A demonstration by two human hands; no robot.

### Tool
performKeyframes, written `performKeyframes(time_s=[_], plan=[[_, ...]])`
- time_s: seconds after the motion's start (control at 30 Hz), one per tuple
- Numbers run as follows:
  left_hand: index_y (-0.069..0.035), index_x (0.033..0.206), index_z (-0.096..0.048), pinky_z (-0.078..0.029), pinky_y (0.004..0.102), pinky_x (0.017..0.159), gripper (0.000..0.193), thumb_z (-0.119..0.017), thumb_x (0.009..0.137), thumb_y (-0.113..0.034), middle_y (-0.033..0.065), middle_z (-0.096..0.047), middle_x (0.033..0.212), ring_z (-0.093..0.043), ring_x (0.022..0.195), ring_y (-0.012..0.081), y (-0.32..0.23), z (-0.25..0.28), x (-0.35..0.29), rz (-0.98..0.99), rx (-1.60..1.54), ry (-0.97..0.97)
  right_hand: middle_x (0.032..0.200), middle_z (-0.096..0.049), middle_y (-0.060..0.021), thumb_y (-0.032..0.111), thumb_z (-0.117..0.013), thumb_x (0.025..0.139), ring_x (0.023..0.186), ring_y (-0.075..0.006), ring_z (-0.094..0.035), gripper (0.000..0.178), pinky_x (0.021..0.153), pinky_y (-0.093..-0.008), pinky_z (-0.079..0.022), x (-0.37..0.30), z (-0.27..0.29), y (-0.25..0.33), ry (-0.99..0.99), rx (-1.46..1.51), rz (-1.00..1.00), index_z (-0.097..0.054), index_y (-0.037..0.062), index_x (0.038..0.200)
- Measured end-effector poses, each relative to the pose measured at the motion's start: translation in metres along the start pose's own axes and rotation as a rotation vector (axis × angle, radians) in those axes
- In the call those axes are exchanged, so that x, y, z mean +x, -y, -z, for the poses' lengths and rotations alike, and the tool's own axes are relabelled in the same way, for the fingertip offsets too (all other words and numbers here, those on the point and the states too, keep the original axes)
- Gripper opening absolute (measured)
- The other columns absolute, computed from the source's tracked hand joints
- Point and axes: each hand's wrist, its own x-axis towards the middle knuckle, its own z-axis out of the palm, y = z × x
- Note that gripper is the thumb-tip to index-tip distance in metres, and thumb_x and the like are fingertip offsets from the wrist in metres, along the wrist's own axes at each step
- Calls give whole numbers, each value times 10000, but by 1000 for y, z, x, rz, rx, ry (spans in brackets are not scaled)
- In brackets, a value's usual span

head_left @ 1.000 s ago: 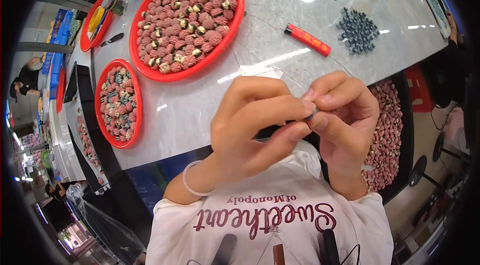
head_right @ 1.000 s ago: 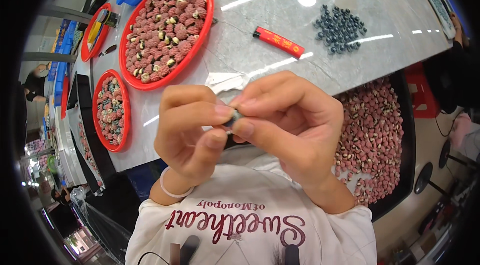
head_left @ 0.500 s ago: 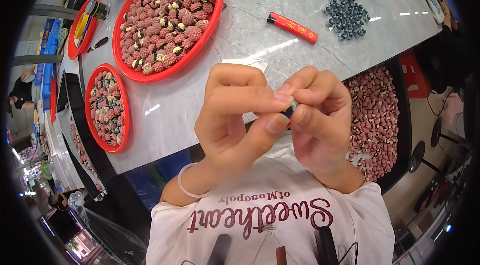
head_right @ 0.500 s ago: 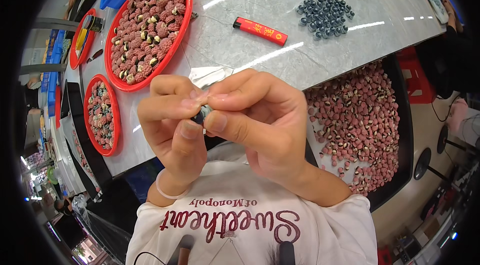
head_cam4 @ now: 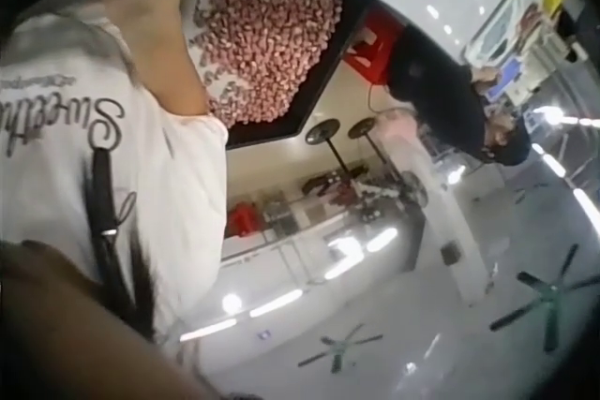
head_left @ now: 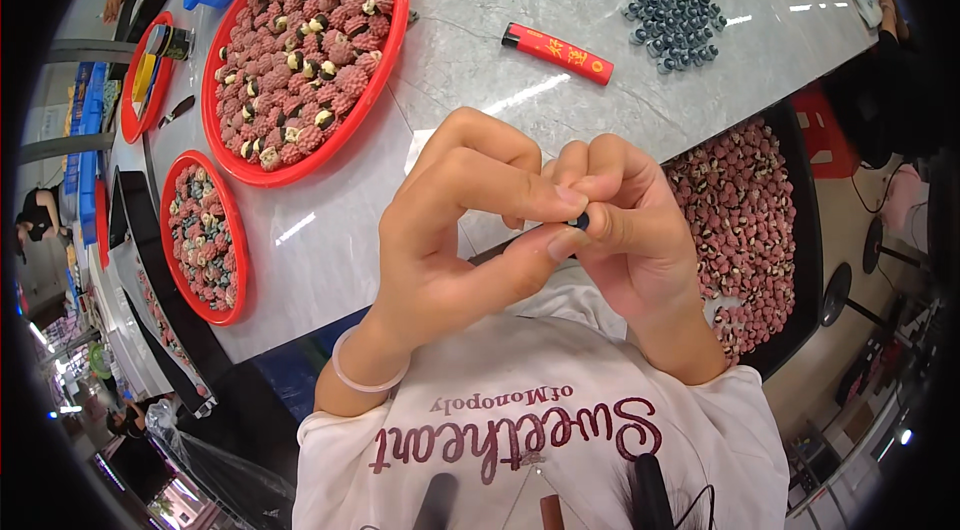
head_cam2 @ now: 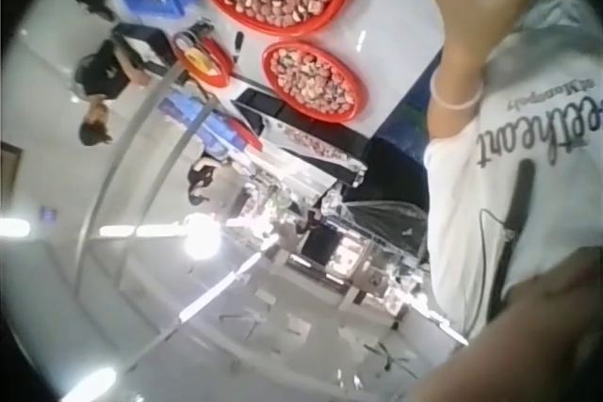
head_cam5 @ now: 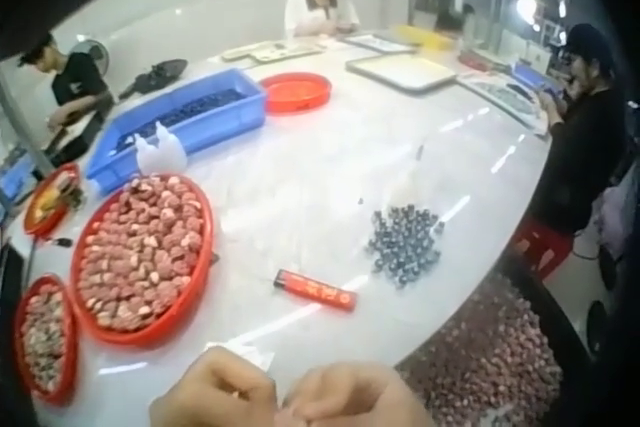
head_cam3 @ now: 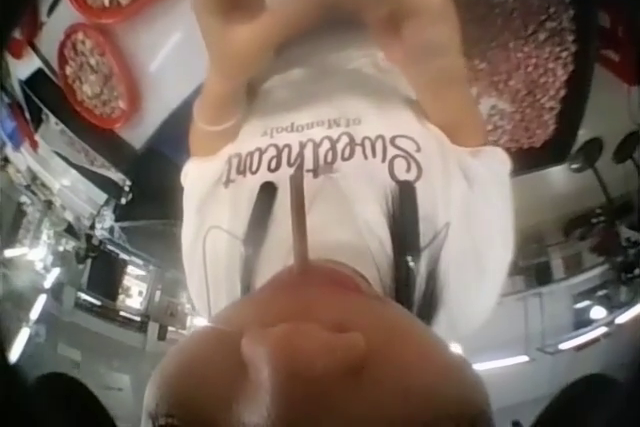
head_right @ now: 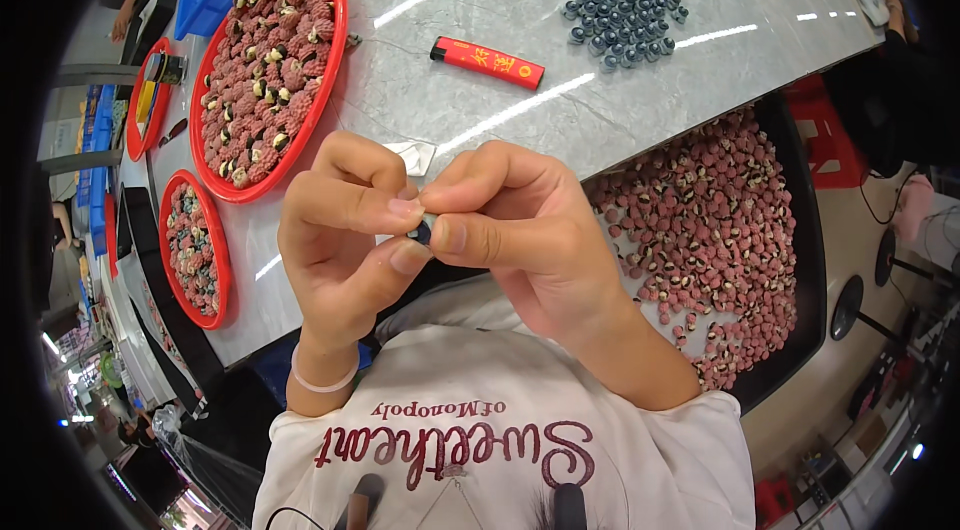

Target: The person applies glue from a bottle to small components and attaches decorative blue beads to them by hand.

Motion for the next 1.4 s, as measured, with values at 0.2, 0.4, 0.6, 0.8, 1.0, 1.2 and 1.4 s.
performKeyframes(time_s=[0.2,0.4,0.6,0.8,1.0,1.2,1.4], plan=[[-42,849,-509,-358,192,622,188,-645,718,-40,86,-468,797,-426,676,100,0,-10,-3,91,-43,-28,776,-586,-106,-59,-667,674,716,-141,-565,144,624,-239,-457,0,-2,6,-25,-157,212,-576,10,761],[-44,839,-568,-376,214,563,225,-701,659,-23,63,-499,774,-467,650,112,1,-6,2,20,65,-3,797,-582,-119,-94,-654,661,741,-143,-568,158,641,-235,-462,-2,3,13,9,-204,192,-573,0,760],[-44,1008,-512,-385,213,583,345,-663,697,-45,88,-468,979,-479,673,96,-14,17,13,61,295,49,892,-532,-67,32,-598,760,750,-104,-490,144,676,-219,-406,2,16,66,-177,-773,518,-573,5,900],[-13,1035,-483,-387,215,656,336,-579,715,20,94,-450,1065,-494,734,105,-19,50,6,192,410,-72,867,-588,-43,14,-574,760,756,-108,-538,177,705,-216,-422,11,72,128,-605,-1473,643,-601,-22,931],[-11,1046,-476,-399,239,701,337,-563,721,23,100,-453,1099,-507,757,119,-30,64,-7,273,469,-134,854,-610,-53,-21,-569,728,759,-98,-557,200,710,-212,-436,29,69,120,-569,-1708,586,-606,-2,924],[-6,1061,-476,-404,246,722,336,-555,736,15,102,-461,1101,-509,775,121,-41,85,-18,312,501,-235,840,-614,-38,-25,-572,732,776,-103,-564,165,715,-210,-443,23,45,131,-635,-1546,799,-611,-24,893],[9,1008,-508,-409,234,733,248,-538,762,16,96,-486,1062,-515,824,125,-44,79,-6,262,529,-149,795,-603,-80,136,-621,693,663,-179,-542,171,628,-283,-430,106,-3,53,36,-1799,694,-629,20,820]])
